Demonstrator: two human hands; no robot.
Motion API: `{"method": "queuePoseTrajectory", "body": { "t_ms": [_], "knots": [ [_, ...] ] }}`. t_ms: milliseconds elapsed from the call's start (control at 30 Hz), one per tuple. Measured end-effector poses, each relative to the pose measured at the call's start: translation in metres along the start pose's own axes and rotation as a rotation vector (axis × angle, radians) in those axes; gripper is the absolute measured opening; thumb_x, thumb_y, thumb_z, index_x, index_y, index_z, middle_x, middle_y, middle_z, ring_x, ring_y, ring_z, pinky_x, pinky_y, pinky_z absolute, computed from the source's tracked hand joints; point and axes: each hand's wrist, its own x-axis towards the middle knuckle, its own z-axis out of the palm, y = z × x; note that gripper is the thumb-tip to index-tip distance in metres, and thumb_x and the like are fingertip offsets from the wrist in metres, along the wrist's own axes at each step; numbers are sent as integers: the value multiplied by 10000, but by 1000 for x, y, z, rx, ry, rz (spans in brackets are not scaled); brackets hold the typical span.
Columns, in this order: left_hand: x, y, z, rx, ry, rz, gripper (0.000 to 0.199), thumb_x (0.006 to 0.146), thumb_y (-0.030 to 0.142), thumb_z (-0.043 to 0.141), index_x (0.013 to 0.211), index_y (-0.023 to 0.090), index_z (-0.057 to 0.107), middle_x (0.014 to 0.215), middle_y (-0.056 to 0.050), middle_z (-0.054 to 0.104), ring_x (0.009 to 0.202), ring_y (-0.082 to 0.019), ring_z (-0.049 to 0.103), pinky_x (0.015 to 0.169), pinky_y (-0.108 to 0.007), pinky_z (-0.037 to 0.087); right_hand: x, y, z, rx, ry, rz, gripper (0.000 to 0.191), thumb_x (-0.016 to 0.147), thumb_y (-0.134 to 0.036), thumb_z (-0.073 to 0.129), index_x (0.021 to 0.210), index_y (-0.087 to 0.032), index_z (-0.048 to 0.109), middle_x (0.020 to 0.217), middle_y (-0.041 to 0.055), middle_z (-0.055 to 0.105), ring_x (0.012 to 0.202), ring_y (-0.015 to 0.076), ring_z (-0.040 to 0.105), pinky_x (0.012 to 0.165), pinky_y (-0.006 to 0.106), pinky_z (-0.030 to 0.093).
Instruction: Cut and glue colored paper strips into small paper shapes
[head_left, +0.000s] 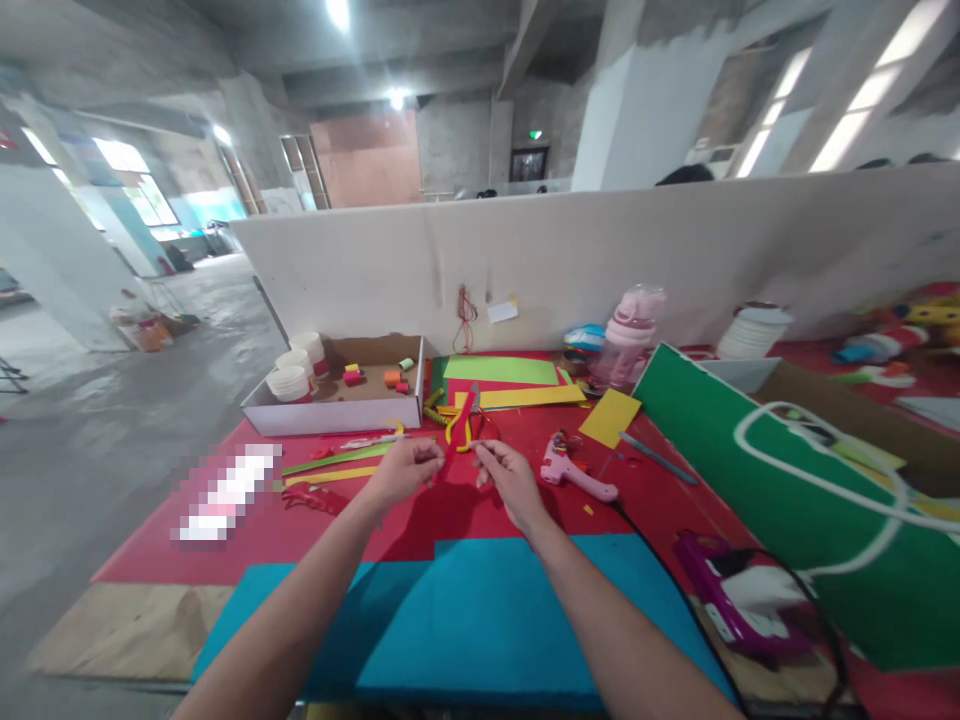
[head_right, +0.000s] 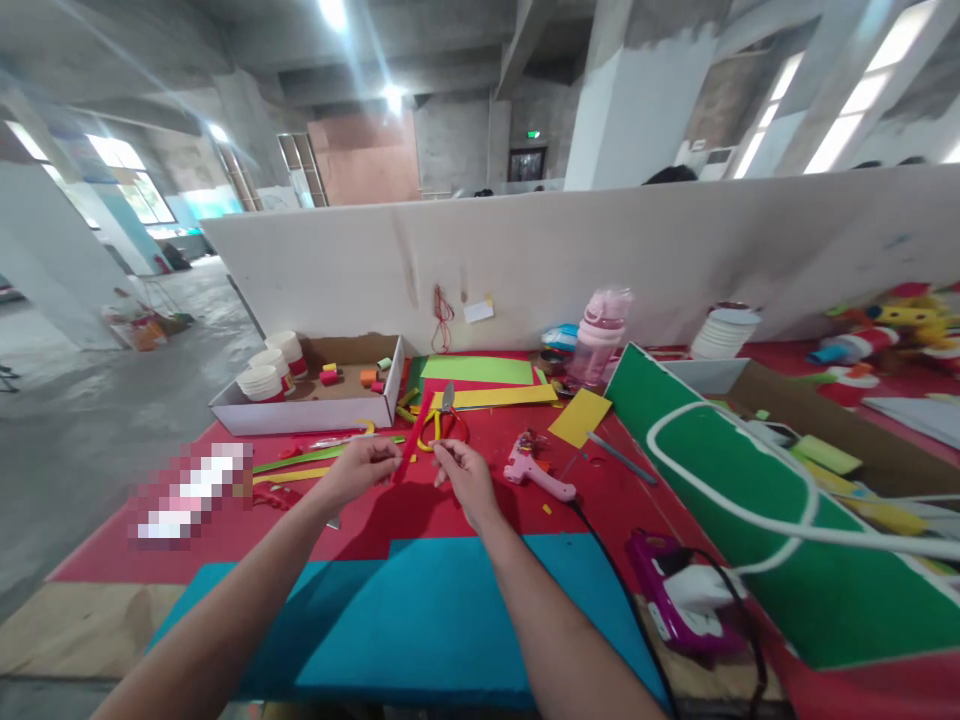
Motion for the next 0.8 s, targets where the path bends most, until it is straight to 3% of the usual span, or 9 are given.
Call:
{"method": "queuePoseTrajectory", "body": {
  "t_ms": [100,233,500,667,800],
  "knots": [
    [4,6,34,57,-26,18,90,750,214,497,714,165,563,567,13,564,521,-120,535,536,-215,361,3,0,-2,74,20,23,368,780,-507,607,932,-173,637,603,-34,545,491,79,482,505,197,407],
    [4,7,54,453,168,123,104,718,125,494,724,181,582,690,-24,628,640,-145,565,563,-226,317,1,-2,-5,-84,102,-25,369,798,-509,592,907,-161,647,515,-55,469,441,84,432,438,198,348],
    [1,-6,62,610,308,175,124,819,155,475,856,193,588,863,-50,662,759,-155,593,625,-232,356,-7,-17,-3,-450,66,-387,260,884,-381,534,825,-177,685,707,31,597,671,154,582,653,267,470],
    [1,-8,60,641,343,249,152,864,193,451,927,190,589,883,-62,653,794,-166,597,651,-240,389,-11,-20,-2,-420,17,-525,176,895,-297,536,941,-219,687,921,65,674,871,178,632,791,294,503],
    [-1,-9,60,659,347,281,160,864,186,449,934,192,592,890,-68,651,817,-176,602,664,-248,406,-12,-18,-3,-392,19,-570,167,892,-256,538,941,-233,697,919,55,693,878,174,645,806,300,515]
  ]
}}
